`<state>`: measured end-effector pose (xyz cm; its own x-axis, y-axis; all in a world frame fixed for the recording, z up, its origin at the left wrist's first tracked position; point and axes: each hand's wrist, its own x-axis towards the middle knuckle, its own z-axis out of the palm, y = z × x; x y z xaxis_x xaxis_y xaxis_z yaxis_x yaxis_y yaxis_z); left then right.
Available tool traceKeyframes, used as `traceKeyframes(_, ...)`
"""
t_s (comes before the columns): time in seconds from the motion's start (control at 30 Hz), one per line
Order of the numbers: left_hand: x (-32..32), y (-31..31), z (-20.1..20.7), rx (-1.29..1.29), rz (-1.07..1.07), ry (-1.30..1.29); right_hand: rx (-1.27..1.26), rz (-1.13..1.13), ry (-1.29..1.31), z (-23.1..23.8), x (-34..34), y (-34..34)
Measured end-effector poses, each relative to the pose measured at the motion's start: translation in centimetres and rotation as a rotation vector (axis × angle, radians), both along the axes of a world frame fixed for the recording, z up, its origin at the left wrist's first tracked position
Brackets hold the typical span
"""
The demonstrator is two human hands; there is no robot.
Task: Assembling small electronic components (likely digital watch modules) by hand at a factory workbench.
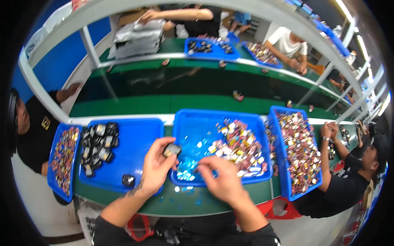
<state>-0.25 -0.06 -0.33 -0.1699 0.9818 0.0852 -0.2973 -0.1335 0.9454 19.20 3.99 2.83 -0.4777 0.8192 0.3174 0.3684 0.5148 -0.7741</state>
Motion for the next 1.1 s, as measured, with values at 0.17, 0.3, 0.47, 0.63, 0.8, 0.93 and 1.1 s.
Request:
traceKeyframes(0.17,1.0,-1.3,0.3,0.034,0.065,0.06,0.058,0.054,0.024,-1.2,-2.7,-1.1)
traceKeyframes(0.3,1.3,-1.1,-0.3,0.074,0.063,0.14,0.003,-0.029,0.152,-1.7,-3.3,-1.4)
traceKeyframes(0.47,1.6,-1.2,0.4,0.017,0.096,0.057,-0.143,-0.119,0.313,-2.2,-3.6,-2.0)
traceKeyframes(0.63,0.4,-0.8,-0.4,-0.065,0.195,-0.121,-0.247,-0.093,0.334,-2.4,-3.4,-2.4)
traceKeyframes(0.8,1.6,0.5,-1.3,0.141,0.336,0.076,0.047,0.068,0.092,-1.2,-3.6,-2.1)
traceKeyframes(0.93,2.3,0.0,-1.3,0.107,0.334,0.064,-0.059,0.015,0.153,-0.8,-4.9,-2.9)
traceKeyframes(1.1,2.6,-0.5,-0.4,0.192,0.349,-0.085,-0.409,-0.058,0.573,-2.3,-6.3,-4.7)
